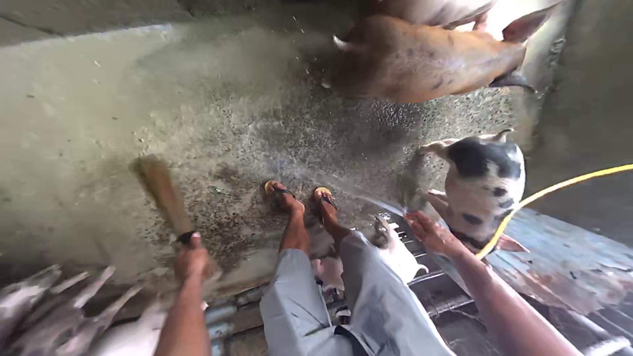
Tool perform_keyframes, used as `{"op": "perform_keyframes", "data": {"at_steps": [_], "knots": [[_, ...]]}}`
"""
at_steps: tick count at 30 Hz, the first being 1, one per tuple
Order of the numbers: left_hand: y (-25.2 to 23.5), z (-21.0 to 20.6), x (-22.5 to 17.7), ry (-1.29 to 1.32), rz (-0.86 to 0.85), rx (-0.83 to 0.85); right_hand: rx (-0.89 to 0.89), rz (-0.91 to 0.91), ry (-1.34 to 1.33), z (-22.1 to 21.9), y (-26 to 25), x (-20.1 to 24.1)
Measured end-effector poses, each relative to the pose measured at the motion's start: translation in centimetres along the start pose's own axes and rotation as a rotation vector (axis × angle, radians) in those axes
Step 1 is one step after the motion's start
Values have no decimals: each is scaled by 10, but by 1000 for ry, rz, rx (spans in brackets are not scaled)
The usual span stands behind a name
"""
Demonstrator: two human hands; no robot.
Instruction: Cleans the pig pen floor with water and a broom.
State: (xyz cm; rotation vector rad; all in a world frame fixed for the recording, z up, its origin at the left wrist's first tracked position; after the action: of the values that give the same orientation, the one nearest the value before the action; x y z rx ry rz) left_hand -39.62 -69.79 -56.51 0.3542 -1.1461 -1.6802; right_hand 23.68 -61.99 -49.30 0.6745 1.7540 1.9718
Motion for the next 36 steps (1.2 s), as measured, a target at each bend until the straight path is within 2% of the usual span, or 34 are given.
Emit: {"op": "perform_keyframes", "data": {"at_steps": [2,5,7,9,10,11,13,15,17,19,20,22,24,27,29,31,33,34,36], "knots": [[42,-36,-60,-73,-203,162,-62,-4,-14,8,-4,6],[89,-107,-171,-459,-527,438,-82,-8,-4,21,-15,13],[93,-144,-230,-685,-719,462,-91,-11,-3,35,-22,20],[65,-139,-267,-635,-734,405,-85,32,-7,61,-41,25],[40,-121,-263,-530,-662,361,-53,54,-33,70,-48,24],[11,-97,-242,-418,-546,292,-14,76,-81,76,-53,20],[-35,-40,-170,-278,-272,120,36,128,-167,95,-63,11],[-57,13,-114,-227,-38,0,28,158,-212,118,-80,3],[-29,42,-92,-142,84,-60,18,101,-250,131,-82,-11],[24,39,-109,-66,64,-99,-16,48,-288,142,-82,-18],[51,28,-130,-58,7,-69,-37,29,-296,146,-80,-21],[101,-12,-189,-80,-150,94,-76,-12,-284,152,-70,-28],[135,-67,-270,-161,-361,291,-118,-29,-263,163,-64,-33],[168,-138,-399,-388,-686,458,-166,-18,-241,176,-53,-33],[161,-163,-465,-454,-826,477,-203,26,-230,186,-43,-29],[115,-140,-505,-405,-848,423,-256,92,-230,193,-44,-23],[40,-93,-486,-294,-735,266,-265,131,-272,191,-44,-22],[-2,-61,-454,-252,-638,158,-255,143,-297,187,-46,-22],[-70,6,-360,-184,-400,-1,-219,147,-335,175,-51,-20]]}}
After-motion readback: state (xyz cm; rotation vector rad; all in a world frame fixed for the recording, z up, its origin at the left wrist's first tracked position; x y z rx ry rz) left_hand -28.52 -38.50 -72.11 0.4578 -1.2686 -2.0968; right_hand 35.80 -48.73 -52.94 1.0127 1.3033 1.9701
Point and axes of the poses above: each hand's wrist, its own y-axis away from the middle knuckle, its own z-axis out of the back of the hand, x = y × z, the point moved 4 cm from there along -y, towards the middle knuckle, and after that the axes turned 8 degrees about x, right-handed, at the moved point
